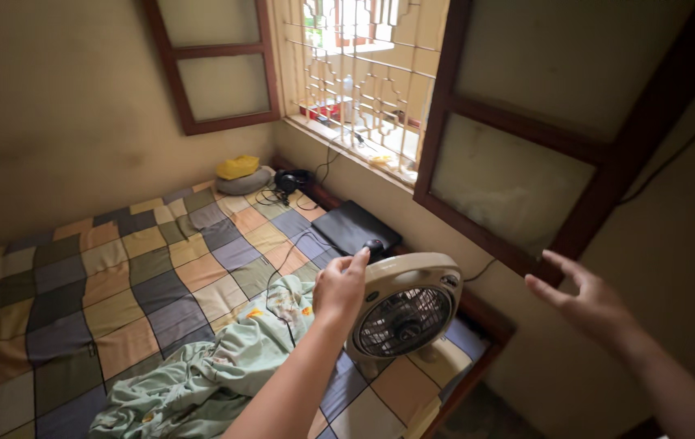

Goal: The person moves a beige electric fan from a bed to a low table, retrieves a screwdriver, and uses it to loosen the central nut on the fan's front grille. The clip ends while the person continues to unscrew the nut.

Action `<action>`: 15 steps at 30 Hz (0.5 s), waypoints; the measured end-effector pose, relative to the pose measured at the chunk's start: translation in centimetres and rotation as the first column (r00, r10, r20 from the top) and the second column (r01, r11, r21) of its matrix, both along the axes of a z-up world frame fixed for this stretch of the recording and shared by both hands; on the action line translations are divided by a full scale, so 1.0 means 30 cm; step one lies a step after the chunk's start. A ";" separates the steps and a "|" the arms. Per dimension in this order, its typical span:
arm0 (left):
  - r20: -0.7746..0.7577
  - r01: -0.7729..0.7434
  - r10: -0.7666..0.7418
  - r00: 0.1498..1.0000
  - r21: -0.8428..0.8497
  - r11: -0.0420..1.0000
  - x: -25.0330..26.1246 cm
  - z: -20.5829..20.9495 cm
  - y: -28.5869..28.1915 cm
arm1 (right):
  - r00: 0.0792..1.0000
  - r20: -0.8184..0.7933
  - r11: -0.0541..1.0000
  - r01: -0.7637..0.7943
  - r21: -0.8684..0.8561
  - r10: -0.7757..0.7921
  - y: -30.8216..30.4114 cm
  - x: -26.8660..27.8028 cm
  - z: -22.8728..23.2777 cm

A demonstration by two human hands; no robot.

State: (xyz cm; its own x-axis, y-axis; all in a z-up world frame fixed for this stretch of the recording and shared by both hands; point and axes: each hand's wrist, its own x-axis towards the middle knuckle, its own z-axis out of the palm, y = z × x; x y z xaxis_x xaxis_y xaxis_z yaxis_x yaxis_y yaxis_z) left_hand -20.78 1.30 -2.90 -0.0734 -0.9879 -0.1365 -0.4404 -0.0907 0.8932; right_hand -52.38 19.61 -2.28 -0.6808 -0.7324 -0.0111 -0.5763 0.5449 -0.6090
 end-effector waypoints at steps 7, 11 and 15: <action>0.092 -0.145 0.150 0.984 -0.057 0.988 0.046 -0.022 -0.089 | 0.993 -0.017 0.992 -0.117 -0.039 0.116 -0.148 -0.024 -0.126; 0.152 -0.202 0.224 0.963 -0.147 0.968 0.063 -0.030 -0.168 | 0.968 -0.138 0.977 -0.211 0.026 0.212 -0.287 0.017 -0.186; 0.177 -0.176 0.218 0.960 -0.228 0.958 0.070 -0.041 -0.269 | 0.918 -0.205 0.939 -0.343 0.025 0.341 -0.446 0.088 -0.194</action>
